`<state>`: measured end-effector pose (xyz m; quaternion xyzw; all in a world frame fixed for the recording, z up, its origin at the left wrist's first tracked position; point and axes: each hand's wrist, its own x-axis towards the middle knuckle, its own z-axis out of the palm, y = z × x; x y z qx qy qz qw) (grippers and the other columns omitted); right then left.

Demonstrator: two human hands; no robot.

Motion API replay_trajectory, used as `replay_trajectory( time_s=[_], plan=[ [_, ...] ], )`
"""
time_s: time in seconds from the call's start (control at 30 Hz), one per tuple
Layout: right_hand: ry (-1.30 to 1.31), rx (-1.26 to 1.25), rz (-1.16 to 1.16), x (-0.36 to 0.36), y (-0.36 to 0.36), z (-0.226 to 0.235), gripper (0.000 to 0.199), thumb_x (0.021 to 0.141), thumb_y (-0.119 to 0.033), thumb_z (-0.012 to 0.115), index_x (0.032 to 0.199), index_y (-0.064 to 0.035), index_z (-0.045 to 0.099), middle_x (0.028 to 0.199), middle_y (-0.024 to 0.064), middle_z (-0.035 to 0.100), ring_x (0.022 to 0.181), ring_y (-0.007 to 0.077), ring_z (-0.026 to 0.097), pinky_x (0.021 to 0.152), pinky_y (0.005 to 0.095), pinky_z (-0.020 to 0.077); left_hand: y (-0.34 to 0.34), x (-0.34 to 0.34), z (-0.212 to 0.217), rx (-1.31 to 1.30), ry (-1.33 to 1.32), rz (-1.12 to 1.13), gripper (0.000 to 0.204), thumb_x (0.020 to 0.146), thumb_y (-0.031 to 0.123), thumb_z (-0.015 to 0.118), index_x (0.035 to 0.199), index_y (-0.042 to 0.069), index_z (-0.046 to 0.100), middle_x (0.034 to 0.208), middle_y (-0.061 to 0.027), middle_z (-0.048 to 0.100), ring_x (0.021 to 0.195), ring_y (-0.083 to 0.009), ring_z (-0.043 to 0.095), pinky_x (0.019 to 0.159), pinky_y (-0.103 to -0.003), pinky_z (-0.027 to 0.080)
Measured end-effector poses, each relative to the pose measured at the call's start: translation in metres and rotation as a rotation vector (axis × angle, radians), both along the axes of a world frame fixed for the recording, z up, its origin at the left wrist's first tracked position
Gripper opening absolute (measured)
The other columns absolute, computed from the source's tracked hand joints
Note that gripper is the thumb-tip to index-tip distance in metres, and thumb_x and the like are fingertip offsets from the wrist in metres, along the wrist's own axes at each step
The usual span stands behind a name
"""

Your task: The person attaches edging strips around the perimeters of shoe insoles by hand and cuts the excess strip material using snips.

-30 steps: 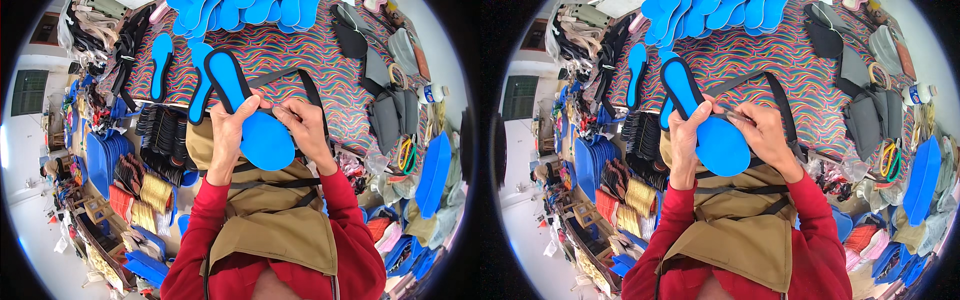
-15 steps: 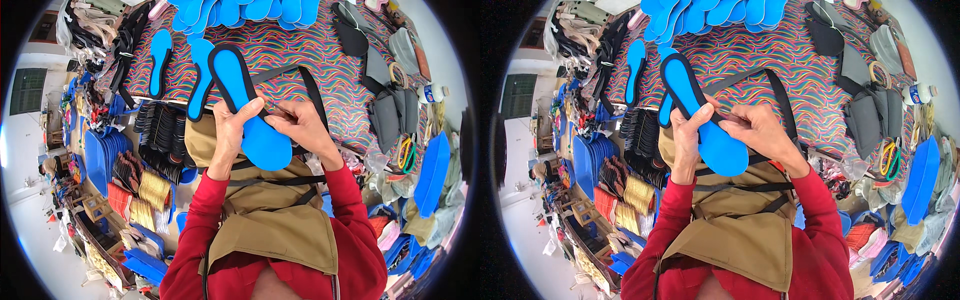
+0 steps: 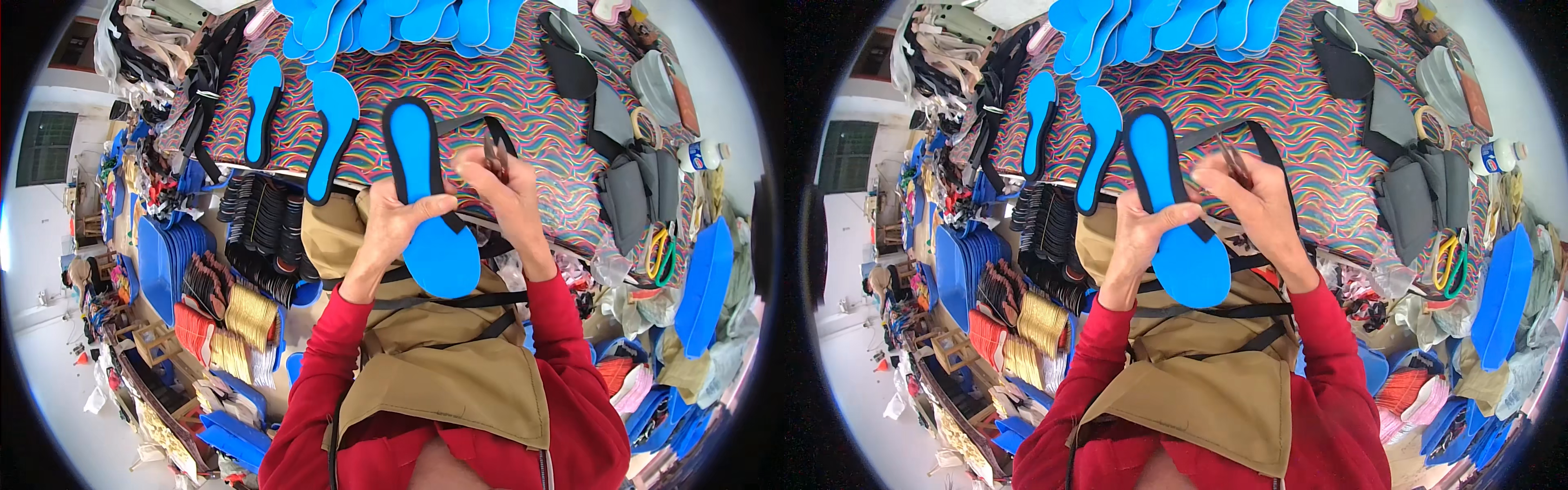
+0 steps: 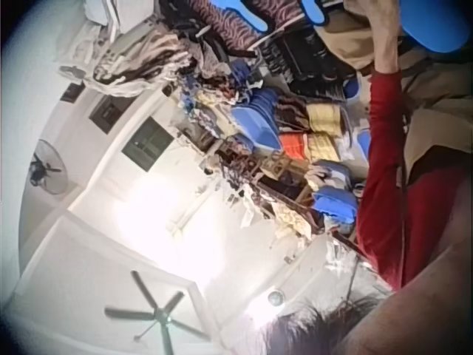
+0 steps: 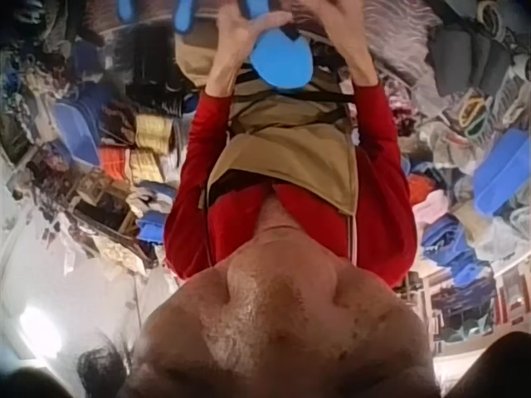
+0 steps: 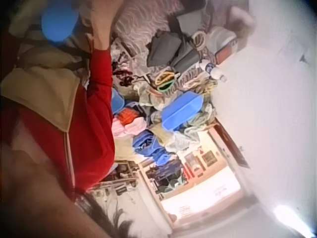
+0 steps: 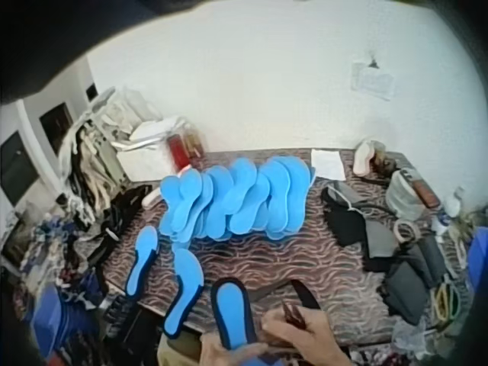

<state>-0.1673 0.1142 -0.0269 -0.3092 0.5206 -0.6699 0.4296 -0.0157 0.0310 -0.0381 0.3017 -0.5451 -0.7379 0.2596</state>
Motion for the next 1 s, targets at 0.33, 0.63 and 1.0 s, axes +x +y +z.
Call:
replay_trajectory(
  time_s=[0.33, 0.63, 1.0],
  plan=[
    [0.004, -0.019, -0.065, -0.01, -0.027, -0.003, 0.031, 0.09, -0.027, 0.069, 0.072, -0.0036, 0.061, 0.063, -0.0062, 0.047, 0.056, 0.0016, 0.038, 0.049, 0.0225, 0.0293, 0.032, 0.003, -0.015, -0.131, -0.074, -0.087, 0.007, 0.082, 0.003, 0.073, 0.088, 0.0, 0.071, 0.077, -0.0021, 0.068, 0.068, -0.0078, 0.062, 0.06, -0.024, 0.05],
    [-0.122, 0.011, 0.077, 0.01, -0.003, -0.012, 0.021, 0.092, -0.02, 0.065, 0.083, -0.0013, 0.062, 0.067, -0.0049, 0.052, 0.056, 0.0023, 0.044, 0.05, 0.0211, 0.0317, -0.001, 0.001, -0.002, 0.141, 0.03, 0.021, 0.024, 0.089, 0.021, 0.068, 0.092, -0.004, 0.067, 0.076, -0.008, 0.068, 0.066, -0.0141, 0.066, 0.061, -0.027, 0.055],
    [0.389, 0.078, 0.069, 0.022, 0.019, -0.015, 0.021, 0.082, -0.014, 0.075, 0.081, 0.0005, 0.06, 0.064, -0.0003, 0.05, 0.055, 0.0058, 0.042, 0.049, 0.0235, 0.0339, -0.002, -0.009, 0.005, -0.26, 0.047, 0.341, 0.025, 0.084, 0.015, 0.076, 0.094, -0.002, 0.063, 0.077, -0.0011, 0.063, 0.067, -0.007, 0.057, 0.06, -0.022, 0.045]
  ],
)
